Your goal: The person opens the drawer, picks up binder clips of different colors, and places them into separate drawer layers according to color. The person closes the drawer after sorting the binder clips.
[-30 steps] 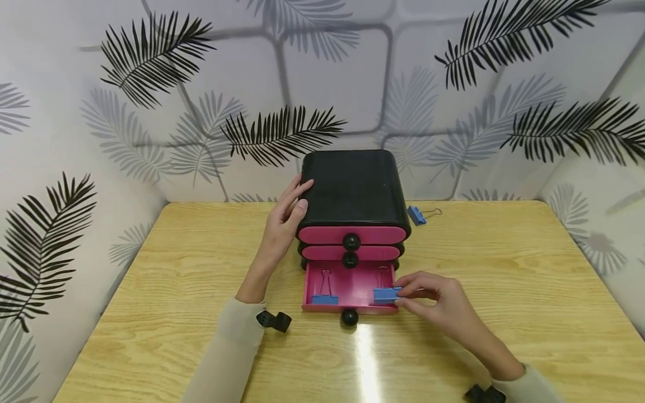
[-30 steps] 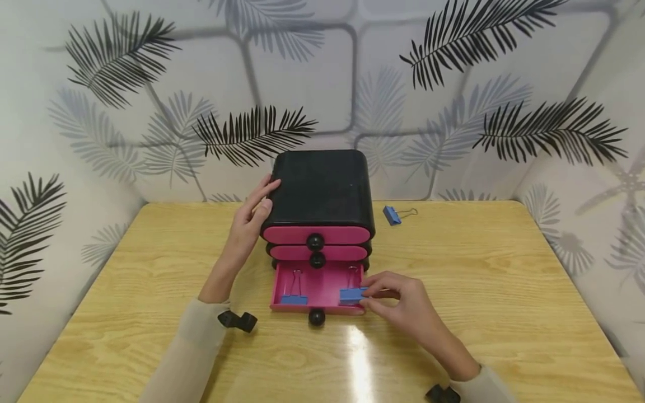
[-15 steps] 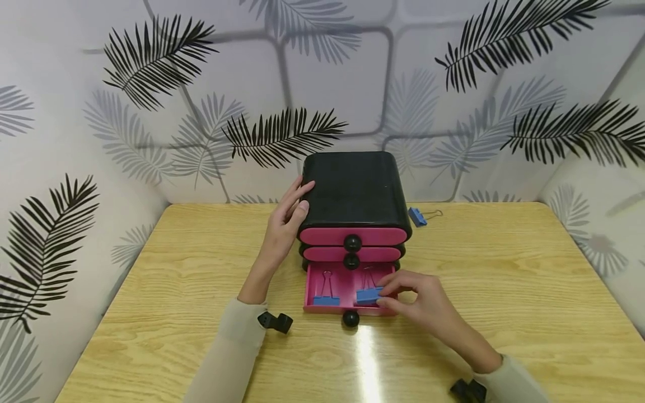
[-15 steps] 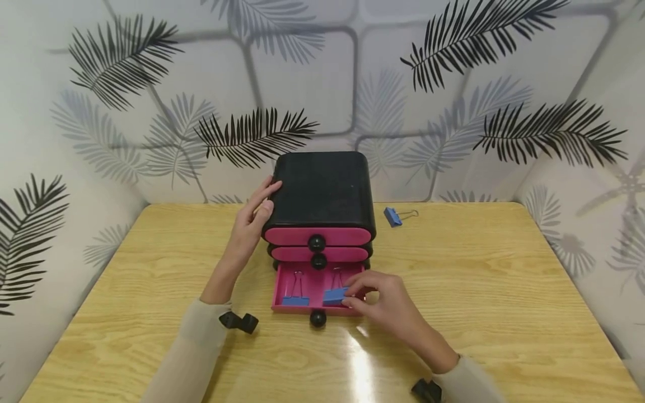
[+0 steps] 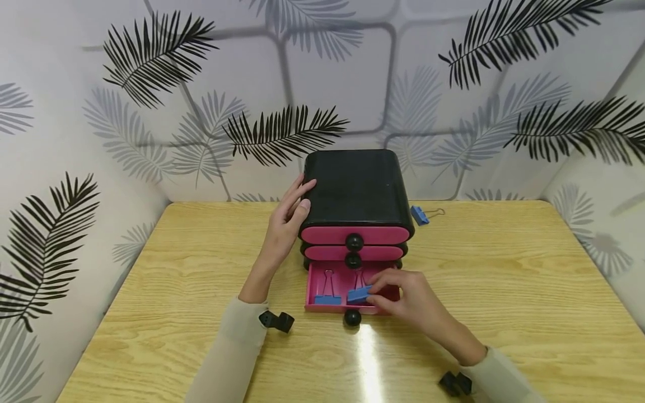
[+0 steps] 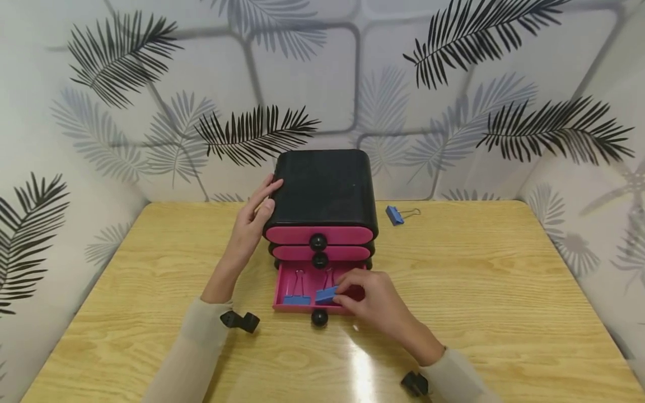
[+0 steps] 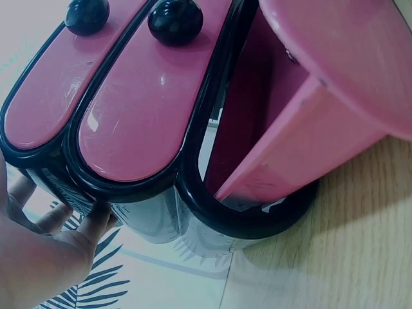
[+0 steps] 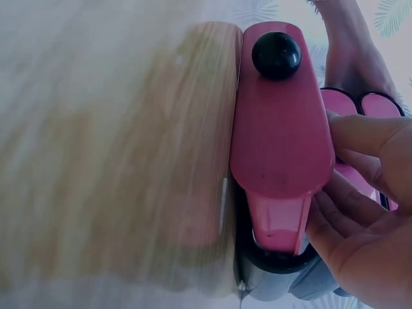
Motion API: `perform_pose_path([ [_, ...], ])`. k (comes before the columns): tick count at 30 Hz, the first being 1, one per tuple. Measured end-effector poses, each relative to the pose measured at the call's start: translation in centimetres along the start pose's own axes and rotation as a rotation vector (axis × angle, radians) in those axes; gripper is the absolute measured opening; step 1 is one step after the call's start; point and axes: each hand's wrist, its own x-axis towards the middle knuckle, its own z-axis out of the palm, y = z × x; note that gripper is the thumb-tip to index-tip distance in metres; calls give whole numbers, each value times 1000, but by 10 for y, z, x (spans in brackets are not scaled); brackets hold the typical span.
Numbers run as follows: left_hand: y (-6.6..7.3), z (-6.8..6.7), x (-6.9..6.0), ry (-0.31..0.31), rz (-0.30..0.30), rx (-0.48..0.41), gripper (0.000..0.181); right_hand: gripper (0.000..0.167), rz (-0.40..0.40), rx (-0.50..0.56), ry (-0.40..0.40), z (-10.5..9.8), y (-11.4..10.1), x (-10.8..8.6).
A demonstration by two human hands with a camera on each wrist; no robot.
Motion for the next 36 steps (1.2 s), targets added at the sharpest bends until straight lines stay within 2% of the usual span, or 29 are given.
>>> perform_pose_path([
  [10,0,1,1,-1,8,-11,47,7,-52,-38,-94,-3,-1,8],
  [19,2,1,0,-3,2,-6,46,6,8,46,-206,-6,-2,12],
  [24,1,1,0,-3,-9,-7,46,6,23,94,-231,-3,0,14],
  [36,1,0,0,0,-4,-3,46,8,33,64,-288,-4,3,19],
])
